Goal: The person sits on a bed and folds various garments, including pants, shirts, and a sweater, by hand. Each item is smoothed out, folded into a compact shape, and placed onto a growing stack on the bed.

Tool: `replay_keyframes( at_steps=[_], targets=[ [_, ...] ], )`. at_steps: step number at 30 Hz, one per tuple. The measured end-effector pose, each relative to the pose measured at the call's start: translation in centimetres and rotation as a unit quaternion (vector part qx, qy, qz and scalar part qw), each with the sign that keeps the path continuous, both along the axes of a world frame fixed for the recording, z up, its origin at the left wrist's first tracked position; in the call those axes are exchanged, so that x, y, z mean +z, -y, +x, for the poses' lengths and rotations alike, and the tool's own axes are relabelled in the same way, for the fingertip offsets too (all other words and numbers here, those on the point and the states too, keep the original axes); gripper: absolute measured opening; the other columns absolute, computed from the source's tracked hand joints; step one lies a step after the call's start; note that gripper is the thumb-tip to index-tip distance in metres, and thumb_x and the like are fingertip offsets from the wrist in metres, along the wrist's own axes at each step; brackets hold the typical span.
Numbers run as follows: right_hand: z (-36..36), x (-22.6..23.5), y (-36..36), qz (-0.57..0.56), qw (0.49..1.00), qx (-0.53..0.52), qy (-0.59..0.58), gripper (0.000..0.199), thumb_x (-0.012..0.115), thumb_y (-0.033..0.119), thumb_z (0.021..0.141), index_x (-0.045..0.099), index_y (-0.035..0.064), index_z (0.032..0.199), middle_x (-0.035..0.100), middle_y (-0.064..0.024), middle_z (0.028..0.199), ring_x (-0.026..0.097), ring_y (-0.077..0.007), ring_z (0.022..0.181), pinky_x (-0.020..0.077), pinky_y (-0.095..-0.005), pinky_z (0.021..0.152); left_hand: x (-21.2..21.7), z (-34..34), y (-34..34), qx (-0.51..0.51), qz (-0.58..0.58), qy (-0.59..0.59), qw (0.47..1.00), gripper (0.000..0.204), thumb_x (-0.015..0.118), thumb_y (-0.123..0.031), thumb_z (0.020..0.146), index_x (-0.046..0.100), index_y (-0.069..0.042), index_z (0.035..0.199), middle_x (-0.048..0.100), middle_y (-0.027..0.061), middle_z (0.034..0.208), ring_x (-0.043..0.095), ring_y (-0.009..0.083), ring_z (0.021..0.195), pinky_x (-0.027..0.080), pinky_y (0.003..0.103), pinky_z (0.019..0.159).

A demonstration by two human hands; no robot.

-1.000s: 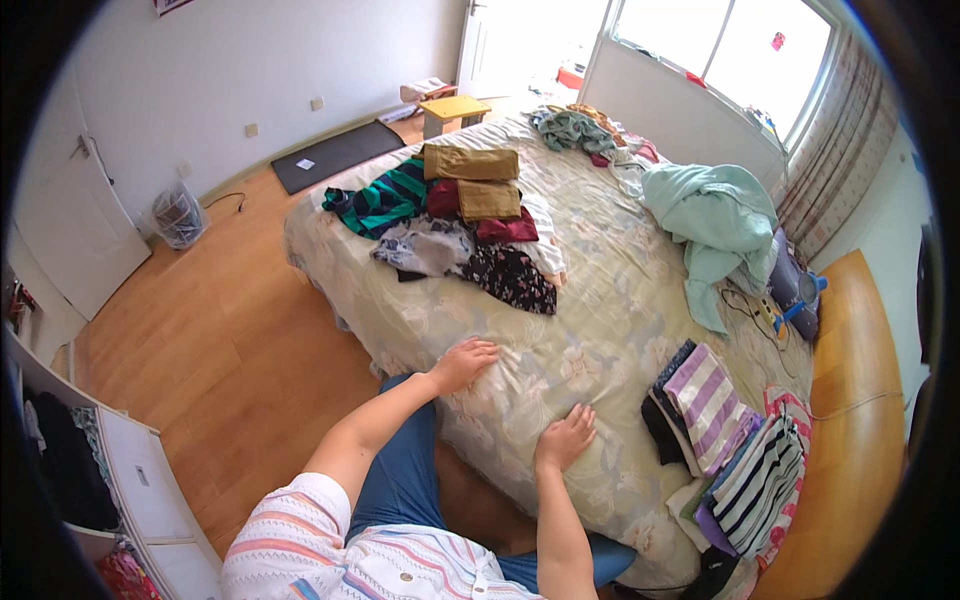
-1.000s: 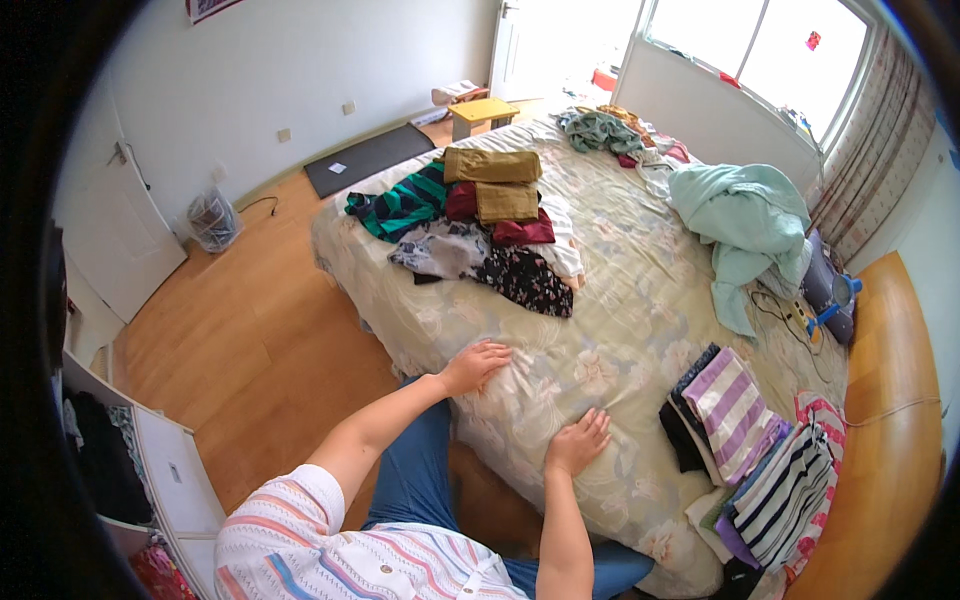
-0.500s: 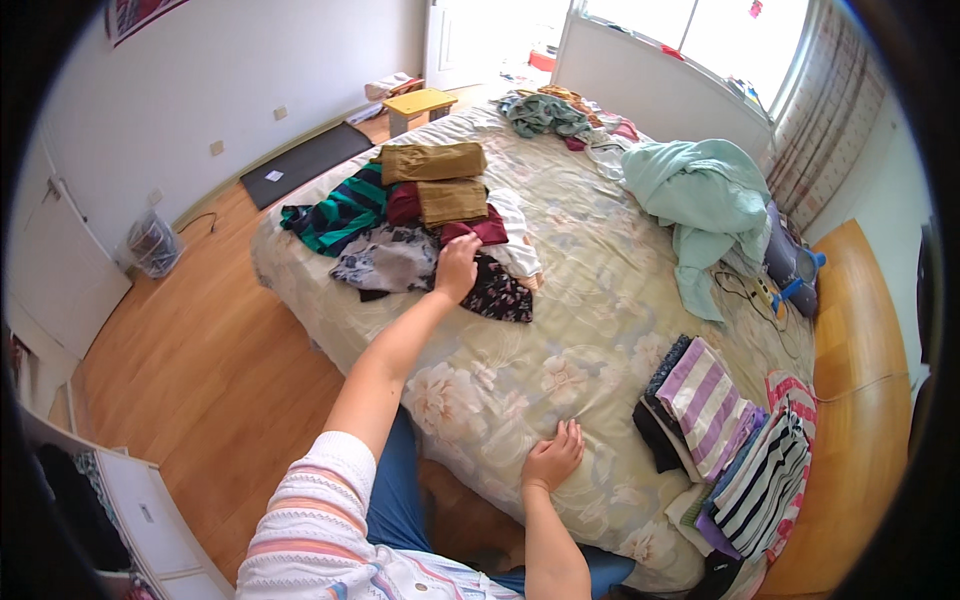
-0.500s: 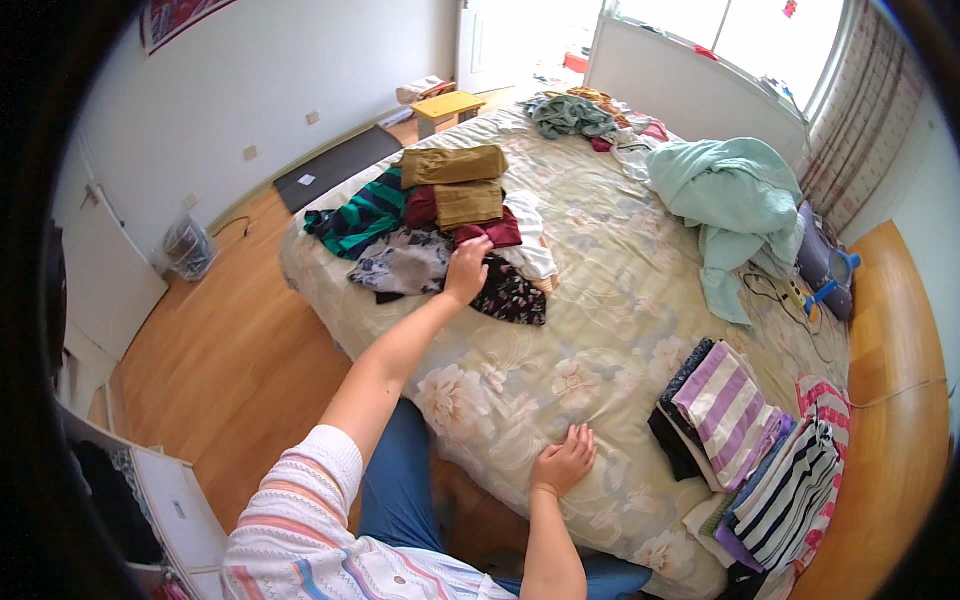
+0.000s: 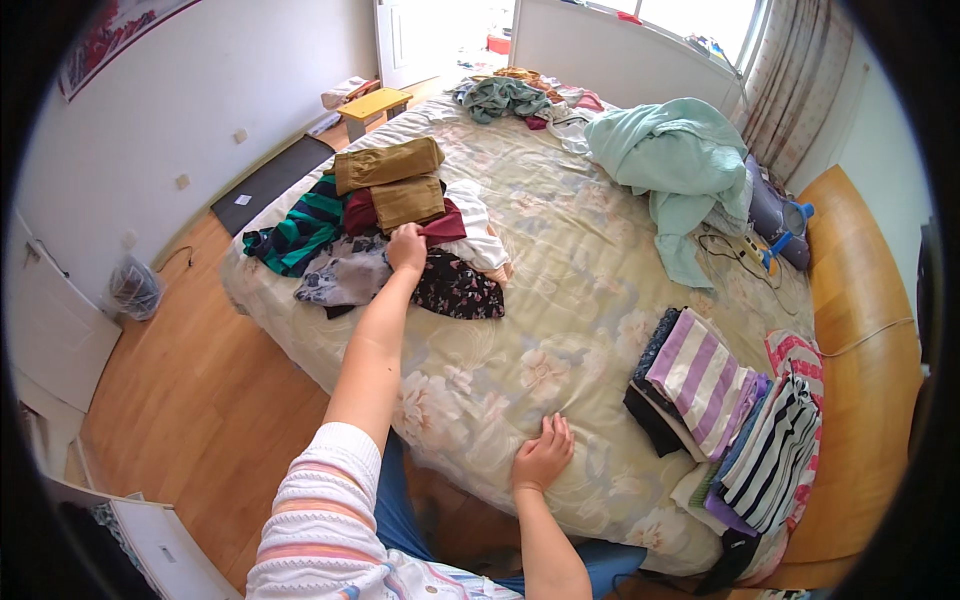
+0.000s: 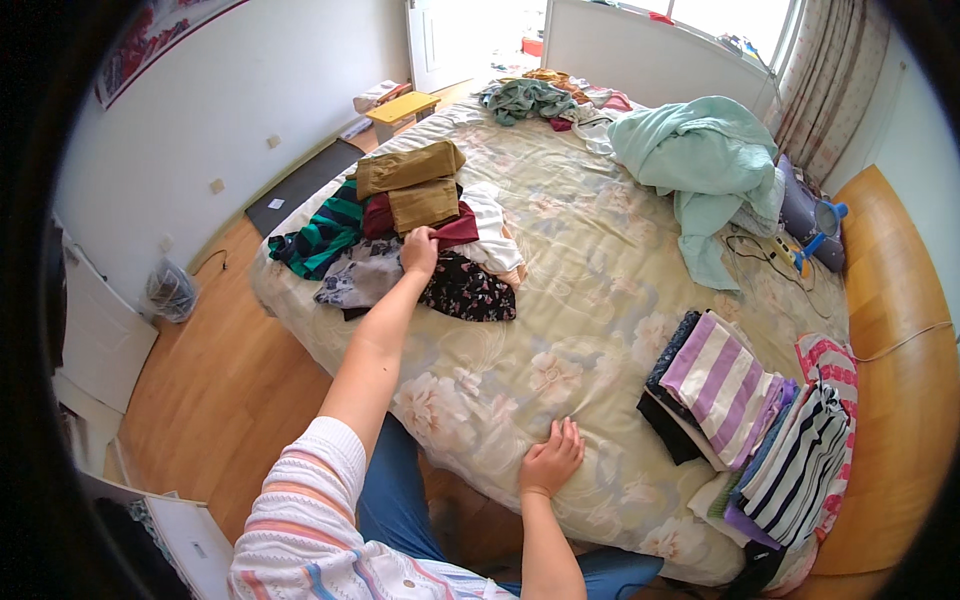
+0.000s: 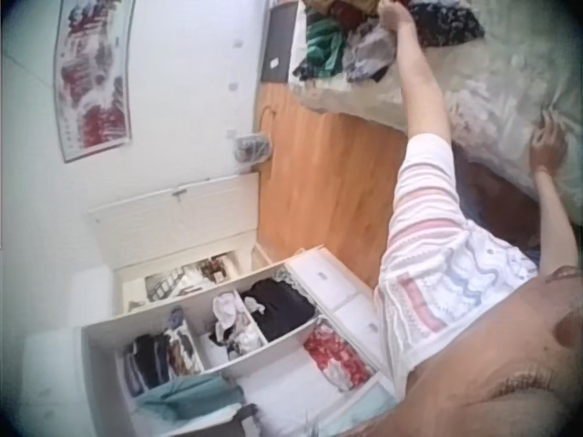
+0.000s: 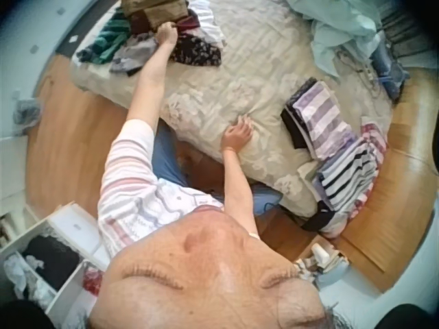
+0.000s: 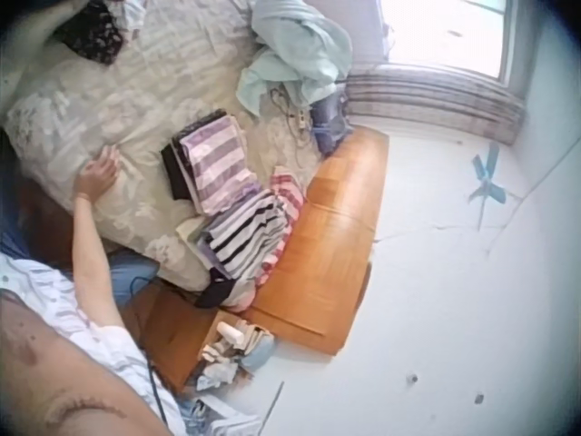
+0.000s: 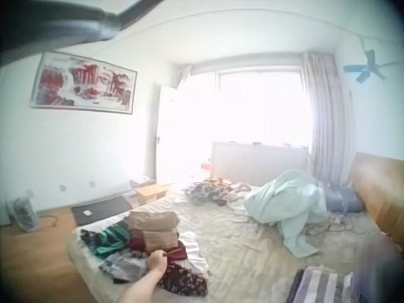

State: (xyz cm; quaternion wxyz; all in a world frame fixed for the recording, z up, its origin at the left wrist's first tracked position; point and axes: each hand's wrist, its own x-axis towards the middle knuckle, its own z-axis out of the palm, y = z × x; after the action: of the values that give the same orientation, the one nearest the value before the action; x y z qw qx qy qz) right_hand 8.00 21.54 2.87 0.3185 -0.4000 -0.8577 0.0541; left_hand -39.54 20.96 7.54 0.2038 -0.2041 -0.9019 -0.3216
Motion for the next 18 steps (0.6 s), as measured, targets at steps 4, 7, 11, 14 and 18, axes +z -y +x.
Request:
replay_keyframes(
  at_steps=[4, 7, 11, 14, 18],
  targets=[
    [0.1, 0.0, -0.2, -0.004, 1.0, -0.006, -0.01, 0.039, 0.052, 0.005, 0.076, 0.059, 0.0057, 0.114, 0.056, -0.012, 0.129, 0.048, -0.0298, 0.126, 0.0337, -0.0476, 0.11, 2.0, 3.5, -2.5, -0.316, -0.063, -0.214, 0.922, 0.019, 0.055, -0.005, 0.083, 0.064, -0.009, 0.099, 0.065, 0.0058, 0.111, 0.06, 0.0258, 0.1, 0.049, 0.04, 0.085],
    [0.0, 0.2, 0.1, -0.001, 1.0, 0.004, -0.014, 0.039, 0.052, 0.006, 0.075, 0.06, 0.006, 0.113, 0.056, -0.0121, 0.128, 0.048, -0.0299, 0.126, 0.0335, -0.047, 0.11, -0.4, 4.5, -4.3, -0.289, -0.141, -0.132, 0.938, 0.022, 0.057, -0.008, 0.082, 0.063, -0.01, 0.104, 0.062, 0.0066, 0.114, 0.059, 0.0273, 0.102, 0.052, 0.041, 0.087],
    [-0.1, 0.6, 0.2, -0.02, 1.0, 0.007, -0.011, 0.038, 0.055, 0.01, 0.076, 0.061, 0.0076, 0.113, 0.056, -0.0096, 0.129, 0.048, -0.0283, 0.127, 0.0331, -0.0471, 0.111, -2.9, 4.6, -6.6, -0.029, -0.11, 0.016, 0.993, 0.023, 0.049, -0.017, 0.094, 0.061, -0.015, 0.113, 0.055, 0.0075, 0.119, 0.057, 0.0314, 0.106, 0.053, 0.045, 0.084],
    [0.2, 0.2, -0.2, -0.023, 0.999, 0.001, -0.023, 0.038, 0.055, 0.01, 0.076, 0.06, 0.0082, 0.113, 0.055, -0.0091, 0.129, 0.047, -0.0276, 0.127, 0.0328, -0.0463, 0.111, -1.6, 5.5, -7.3, -0.048, -0.151, 0.082, 0.984, 0.018, 0.048, -0.02, 0.095, 0.06, -0.009, 0.102, 0.057, 0.0126, 0.112, 0.062, 0.0346, 0.1, 0.052, 0.048, 0.082],
    [0.0, 0.1, 0.2, -0.023, 0.999, -0.004, -0.024, 0.037, 0.056, 0.01, 0.076, 0.06, 0.0086, 0.113, 0.056, -0.0087, 0.127, 0.048, -0.0269, 0.127, 0.0334, -0.0461, 0.11, 0.1, 4.2, -3.5, -0.101, -0.223, 0.029, 0.969, 0.016, 0.05, -0.019, 0.093, 0.061, -0.007, 0.099, 0.061, 0.0128, 0.11, 0.064, 0.0341, 0.099, 0.053, 0.047, 0.082]
  ],
)
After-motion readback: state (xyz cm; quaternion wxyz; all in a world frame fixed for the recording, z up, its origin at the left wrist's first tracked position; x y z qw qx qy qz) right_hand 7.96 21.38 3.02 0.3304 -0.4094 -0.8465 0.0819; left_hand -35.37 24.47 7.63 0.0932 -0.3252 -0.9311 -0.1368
